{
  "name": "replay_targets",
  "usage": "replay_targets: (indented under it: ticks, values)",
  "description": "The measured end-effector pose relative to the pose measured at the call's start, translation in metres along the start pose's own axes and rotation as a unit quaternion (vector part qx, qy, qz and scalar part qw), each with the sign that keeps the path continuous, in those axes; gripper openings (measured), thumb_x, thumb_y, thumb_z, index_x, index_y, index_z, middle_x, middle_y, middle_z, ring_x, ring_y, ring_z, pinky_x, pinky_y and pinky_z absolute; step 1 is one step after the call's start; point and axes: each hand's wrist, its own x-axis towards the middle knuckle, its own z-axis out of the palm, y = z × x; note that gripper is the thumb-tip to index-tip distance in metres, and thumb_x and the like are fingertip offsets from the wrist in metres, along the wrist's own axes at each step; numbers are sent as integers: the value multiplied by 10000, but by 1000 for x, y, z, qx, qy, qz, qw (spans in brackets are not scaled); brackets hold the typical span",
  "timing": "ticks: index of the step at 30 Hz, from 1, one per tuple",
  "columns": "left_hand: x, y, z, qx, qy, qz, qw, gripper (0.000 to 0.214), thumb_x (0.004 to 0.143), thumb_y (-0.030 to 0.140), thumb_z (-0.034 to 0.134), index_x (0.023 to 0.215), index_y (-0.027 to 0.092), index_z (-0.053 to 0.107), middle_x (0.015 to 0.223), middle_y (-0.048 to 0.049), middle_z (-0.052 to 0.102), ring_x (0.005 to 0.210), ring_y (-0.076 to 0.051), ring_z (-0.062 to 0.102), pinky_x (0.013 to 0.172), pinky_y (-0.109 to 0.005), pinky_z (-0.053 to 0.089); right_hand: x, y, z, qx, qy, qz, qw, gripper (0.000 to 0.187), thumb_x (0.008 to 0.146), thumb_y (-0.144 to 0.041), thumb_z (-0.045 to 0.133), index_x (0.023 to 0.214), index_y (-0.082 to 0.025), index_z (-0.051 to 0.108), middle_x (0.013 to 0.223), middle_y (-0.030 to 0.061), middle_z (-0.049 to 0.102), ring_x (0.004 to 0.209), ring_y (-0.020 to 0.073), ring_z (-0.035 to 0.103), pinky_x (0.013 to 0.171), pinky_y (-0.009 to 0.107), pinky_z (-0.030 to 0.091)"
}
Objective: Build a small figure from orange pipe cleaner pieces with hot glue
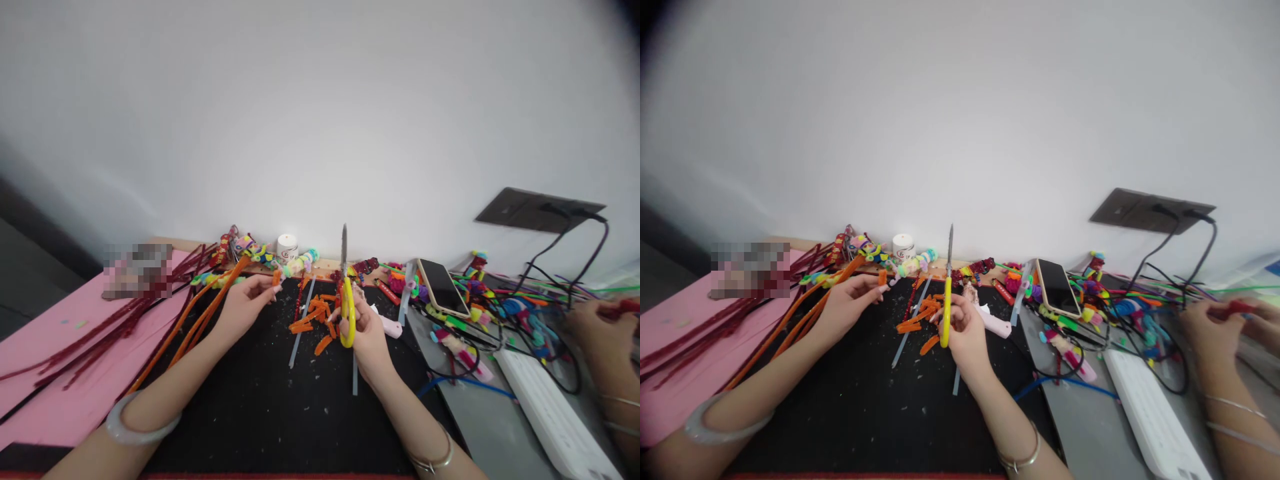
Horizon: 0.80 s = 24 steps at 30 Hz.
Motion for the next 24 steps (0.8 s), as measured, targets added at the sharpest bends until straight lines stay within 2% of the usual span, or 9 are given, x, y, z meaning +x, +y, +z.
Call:
replay_targets:
  ticks: [5,9,11,14,17,21,24]
  values:
    - [-8,3,6,90,-83,48,991,224,763,354,626,854,152,659,781,-50,683,688,-168,619,637,-257,496,1,8,-3,-7,56,-7,998,287,719,-262,623,874,-253,383,820,-29,596,488,86,481,426,208,371]
    - [-12,5,9,147,-130,92,976,192,787,321,598,878,172,678,819,-56,697,730,-175,635,651,-252,499,2,10,-7,-72,101,-40,991,261,718,-243,655,803,-239,409,747,-38,571,593,109,526,542,223,425]
    - [-14,6,11,148,-146,87,974,198,790,301,595,923,179,678,835,-52,708,746,-176,647,663,-250,500,2,9,-9,-93,116,-50,988,270,701,-236,673,792,-234,418,745,-29,572,655,127,551,599,236,442]
    - [-16,6,17,147,-152,65,975,240,775,290,617,984,183,666,836,-47,721,752,-180,661,667,-254,500,3,10,-11,-112,122,-46,985,261,718,-240,651,810,-236,407,750,-19,580,664,140,561,601,245,448]
    - [-18,7,21,157,-155,68,973,192,759,285,633,908,171,679,821,-52,721,731,-182,657,631,-247,485,5,19,-13,-158,121,-40,979,276,708,-210,634,825,-243,387,768,-12,585,672,155,570,609,261,451]
    - [-18,9,23,177,-151,71,970,148,766,278,618,844,167,679,798,-50,711,702,-177,640,605,-245,465,10,29,-13,-291,96,-46,951,299,651,-140,601,837,-241,390,830,10,604,745,190,600,655,288,453]
    - [-18,8,24,175,-145,56,972,141,767,274,608,817,161,674,786,-53,704,698,-182,638,611,-257,472,14,29,-8,-406,72,-50,909,295,637,-105,569,861,-229,423,854,30,632,790,219,617,685,312,445]
